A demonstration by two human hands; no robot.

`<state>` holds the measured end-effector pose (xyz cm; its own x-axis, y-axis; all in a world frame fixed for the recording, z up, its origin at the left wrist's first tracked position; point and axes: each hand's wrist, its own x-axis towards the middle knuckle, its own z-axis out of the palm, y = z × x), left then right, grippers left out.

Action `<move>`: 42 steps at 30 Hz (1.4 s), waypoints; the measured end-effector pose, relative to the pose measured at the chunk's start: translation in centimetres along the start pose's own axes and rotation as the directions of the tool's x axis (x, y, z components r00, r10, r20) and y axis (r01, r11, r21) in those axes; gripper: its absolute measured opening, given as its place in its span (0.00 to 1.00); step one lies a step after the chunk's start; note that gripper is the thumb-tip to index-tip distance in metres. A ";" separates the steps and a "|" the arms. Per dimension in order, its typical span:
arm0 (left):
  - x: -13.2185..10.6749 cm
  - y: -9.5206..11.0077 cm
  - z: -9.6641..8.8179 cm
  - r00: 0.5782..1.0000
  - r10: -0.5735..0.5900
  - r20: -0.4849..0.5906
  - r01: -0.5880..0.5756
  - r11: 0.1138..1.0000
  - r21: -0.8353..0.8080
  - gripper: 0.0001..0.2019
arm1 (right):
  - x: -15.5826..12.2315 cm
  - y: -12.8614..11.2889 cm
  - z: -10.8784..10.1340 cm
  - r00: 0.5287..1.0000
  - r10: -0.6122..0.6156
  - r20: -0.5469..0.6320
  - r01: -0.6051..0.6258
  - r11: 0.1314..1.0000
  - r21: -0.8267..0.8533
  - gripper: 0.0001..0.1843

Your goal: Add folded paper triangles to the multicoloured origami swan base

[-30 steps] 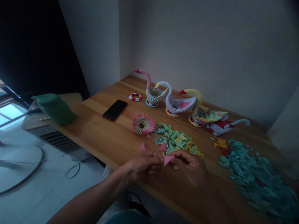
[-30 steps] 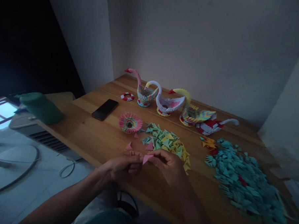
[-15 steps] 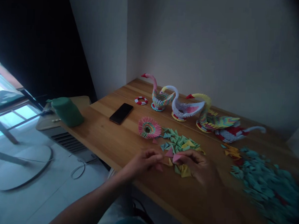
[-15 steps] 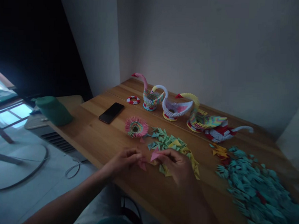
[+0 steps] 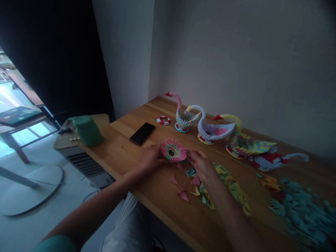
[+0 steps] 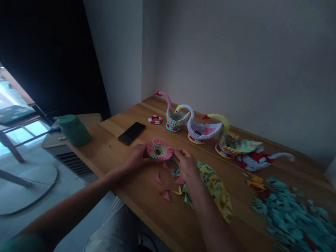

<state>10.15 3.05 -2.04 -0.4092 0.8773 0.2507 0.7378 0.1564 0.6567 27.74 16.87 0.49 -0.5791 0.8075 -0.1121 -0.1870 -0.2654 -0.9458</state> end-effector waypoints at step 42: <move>0.8 9.5 4.8 0.932 0.340 -0.128 -0.347 0.724 -0.596 0.43 | -7.3 -3.6 -5.1 0.985 -0.132 -0.114 0.133 0.991 -0.006 0.18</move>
